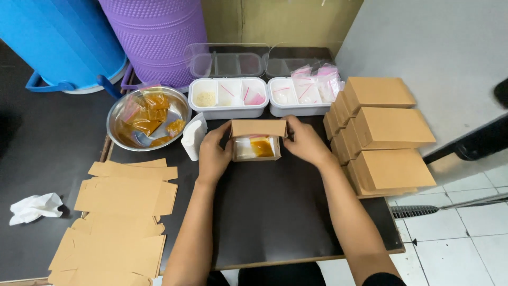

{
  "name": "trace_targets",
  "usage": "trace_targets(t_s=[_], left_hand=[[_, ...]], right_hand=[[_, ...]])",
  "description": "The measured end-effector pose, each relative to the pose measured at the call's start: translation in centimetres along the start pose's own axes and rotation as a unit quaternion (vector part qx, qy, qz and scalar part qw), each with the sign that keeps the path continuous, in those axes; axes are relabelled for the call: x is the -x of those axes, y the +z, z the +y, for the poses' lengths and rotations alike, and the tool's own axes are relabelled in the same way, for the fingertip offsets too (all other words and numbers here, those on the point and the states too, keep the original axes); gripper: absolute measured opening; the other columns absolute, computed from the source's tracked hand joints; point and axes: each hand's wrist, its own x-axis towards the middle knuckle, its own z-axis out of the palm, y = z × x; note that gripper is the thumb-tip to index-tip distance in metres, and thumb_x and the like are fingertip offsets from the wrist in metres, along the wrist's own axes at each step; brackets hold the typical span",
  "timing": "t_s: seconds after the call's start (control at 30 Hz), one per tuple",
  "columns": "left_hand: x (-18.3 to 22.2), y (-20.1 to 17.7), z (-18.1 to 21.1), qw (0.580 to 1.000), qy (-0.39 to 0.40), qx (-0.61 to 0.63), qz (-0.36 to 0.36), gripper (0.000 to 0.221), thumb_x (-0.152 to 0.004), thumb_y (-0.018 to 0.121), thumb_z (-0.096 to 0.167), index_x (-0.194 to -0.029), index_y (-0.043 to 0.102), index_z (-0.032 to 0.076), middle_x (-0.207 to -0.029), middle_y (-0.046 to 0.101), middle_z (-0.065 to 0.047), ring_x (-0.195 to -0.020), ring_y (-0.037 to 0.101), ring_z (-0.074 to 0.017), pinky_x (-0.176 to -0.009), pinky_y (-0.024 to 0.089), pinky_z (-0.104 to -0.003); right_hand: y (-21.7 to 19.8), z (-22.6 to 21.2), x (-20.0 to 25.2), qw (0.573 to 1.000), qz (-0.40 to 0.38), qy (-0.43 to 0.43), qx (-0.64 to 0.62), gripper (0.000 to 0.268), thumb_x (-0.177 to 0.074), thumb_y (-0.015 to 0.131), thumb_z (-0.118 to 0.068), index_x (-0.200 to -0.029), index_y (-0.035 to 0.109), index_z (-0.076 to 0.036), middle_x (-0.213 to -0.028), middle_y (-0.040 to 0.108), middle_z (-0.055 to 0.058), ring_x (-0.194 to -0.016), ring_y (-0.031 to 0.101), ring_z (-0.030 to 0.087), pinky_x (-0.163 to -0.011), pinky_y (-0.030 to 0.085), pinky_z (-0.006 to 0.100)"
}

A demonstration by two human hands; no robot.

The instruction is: The person folds a flat cardboard piece into a small box, places a folded white tissue inside, adds a small sealed packet, and closes the box. The person then picks up another flat cardboard piece to begin the next box.

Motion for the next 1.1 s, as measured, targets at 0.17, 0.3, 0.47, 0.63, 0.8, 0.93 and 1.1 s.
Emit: trace_targets(t_s=[0.17,0.3,0.47,0.63,0.8,0.93,1.1], left_hand=[[1.8,-1.1,0.4,0.996,-0.046,0.044,-0.064,0.049,-0.088,0.062,-0.011,-0.135,0.066,0.004,-0.125,0.072,-0.018,-0.117,0.068,-0.0343,-0.103,0.054,-0.045],[2.7,-1.0,0.2,0.983,-0.084,0.142,-0.082,0.056,-0.088,0.059,-0.01,-0.143,0.058,0.003,-0.132,0.066,-0.026,-0.122,0.064,-0.0423,-0.104,0.054,-0.053],[3.1,-0.5,0.9,0.97,-0.08,0.185,-0.135,0.073,-0.082,0.066,0.0,-0.152,0.046,0.002,-0.144,0.055,-0.03,-0.133,0.052,-0.0477,-0.111,0.046,-0.058],[3.0,0.1,1.3,0.982,-0.063,0.11,-0.143,0.097,-0.077,0.085,0.014,-0.158,0.033,0.001,-0.151,0.047,-0.029,-0.139,0.046,-0.0473,-0.115,0.042,-0.058],[2.7,0.8,0.9,0.984,-0.113,0.068,-0.119,0.089,-0.085,0.081,0.014,-0.158,0.031,0.003,-0.149,0.046,-0.03,-0.141,0.045,-0.0464,-0.117,0.04,-0.058],[3.0,0.8,0.4,0.986,-0.119,0.057,-0.106,0.088,-0.082,0.083,0.016,-0.155,0.035,0.002,-0.142,0.052,-0.025,-0.137,0.05,-0.042,-0.114,0.045,-0.053],[3.0,1.1,-1.6,0.99,-0.131,0.029,-0.052,0.084,-0.078,0.09,0.017,-0.147,0.046,-0.001,-0.121,0.063,-0.02,-0.116,0.065,-0.034,-0.101,0.056,-0.041]], right_hand=[[1.9,-0.8,3.9,0.999,0.027,-0.027,0.036,0.052,-0.083,0.066,0.003,-0.133,0.052,-0.009,-0.132,0.066,0.025,-0.119,0.065,0.044,-0.096,0.057,0.053],[4.0,1.1,5.4,0.992,0.11,-0.067,-0.001,0.05,-0.081,0.065,0.009,-0.127,0.054,-0.006,-0.143,0.06,0.021,-0.123,0.062,0.04,-0.1,0.056,0.051],[6.4,3.8,4.8,0.975,0.186,-0.116,-0.037,0.05,-0.074,0.069,0.01,-0.12,0.055,-0.006,-0.142,0.062,0.02,-0.121,0.063,0.036,-0.097,0.058,0.044],[7.1,4.0,4.1,0.968,0.195,-0.141,-0.077,0.051,-0.072,0.071,0.011,-0.118,0.054,-0.005,-0.142,0.061,0.022,-0.122,0.062,0.038,-0.097,0.058,0.044],[8.4,4.9,4.0,0.965,0.198,-0.164,-0.047,0.053,-0.071,0.078,0.006,-0.117,0.054,-0.006,-0.147,0.057,0.02,-0.123,0.062,0.035,-0.098,0.059,0.04],[8.0,4.5,4.5,0.967,0.172,-0.184,0.041,0.052,-0.071,0.078,0.003,-0.117,0.056,-0.006,-0.15,0.054,0.021,-0.12,0.064,0.038,-0.096,0.06,0.047],[7.0,3.6,4.8,0.949,0.194,-0.201,0.147,0.068,-0.07,0.087,-0.037,-0.129,0.061,-0.014,-0.154,0.051,0.016,-0.13,0.058,0.037,-0.107,0.045,0.053]])
